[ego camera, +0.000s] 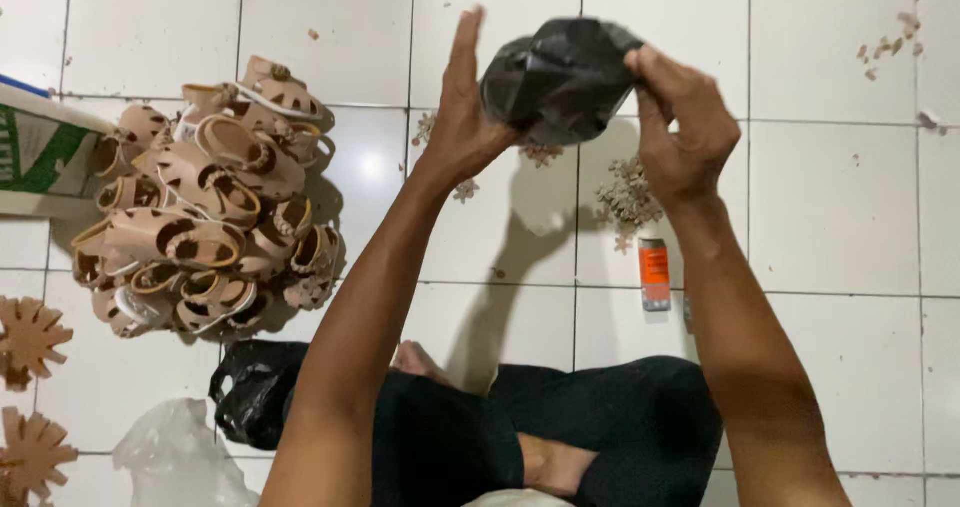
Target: The person sits on the floor and decorates a beige sandal by applying glue and attaching small flower-shaped embellishments. They handle the sandal and glue bottle, picking up decorations from the floor and pressing them onto the shoe's surface.
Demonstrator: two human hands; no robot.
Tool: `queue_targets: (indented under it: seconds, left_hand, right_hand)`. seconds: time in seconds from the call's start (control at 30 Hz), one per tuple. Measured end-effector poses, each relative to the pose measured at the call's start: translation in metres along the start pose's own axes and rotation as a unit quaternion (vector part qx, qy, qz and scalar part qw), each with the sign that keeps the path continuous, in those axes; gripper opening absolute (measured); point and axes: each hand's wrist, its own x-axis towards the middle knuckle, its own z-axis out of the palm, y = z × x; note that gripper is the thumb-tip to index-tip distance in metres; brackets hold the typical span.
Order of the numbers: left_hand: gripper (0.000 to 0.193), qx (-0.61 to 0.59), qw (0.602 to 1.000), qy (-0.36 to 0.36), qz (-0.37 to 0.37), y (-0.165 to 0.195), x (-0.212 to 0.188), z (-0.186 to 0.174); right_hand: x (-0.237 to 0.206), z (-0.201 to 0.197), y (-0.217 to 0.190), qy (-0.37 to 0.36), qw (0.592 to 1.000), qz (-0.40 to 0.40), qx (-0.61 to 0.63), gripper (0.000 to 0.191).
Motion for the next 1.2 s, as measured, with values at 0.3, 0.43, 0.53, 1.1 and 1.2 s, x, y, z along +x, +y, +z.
queue_targets:
  seconds: [0.3, 0.43, 0.53, 1.1, 1.2]
  left_hand:
    - [0.044, -0.133, 0.988, -0.008, -0.079, 0.015, 0.027, 0.005]
    - [0.051, -0.389, 0.91, -0.051, -0.132, 0.03, 0.031, 0.018]
    - [0.053, -0.376, 0.901, -0.11, -0.187, 0.042, 0.026, 0.035]
    - [0.047, -0.092, 0.982, 0.021, -0.167, 0.061, -0.119, -0.072]
    - [0.041, -0.076, 0.915, 0.052, -0.392, 0.071, -0.186, -0.121]
  right_hand:
    - [-0.01, -0.017, 0.013, 0.014, 0.995, 0.092, 0.027, 0.047]
    - [-0.016, 0.01, 0.017, -0.008, 0.869, 0.325, 0.372, 0.083]
    - [-0.017, 0.03, 0.019, 0.044, 0.751, 0.424, 0.504, 0.071]
    - [-0.192, -0.081, 0.016, -0.233, 0.799, 0.537, -0.139, 0.061]
    - [-0.229, -0.082, -0.005, -0.278, 0.785, 0.506, -0.226, 0.077]
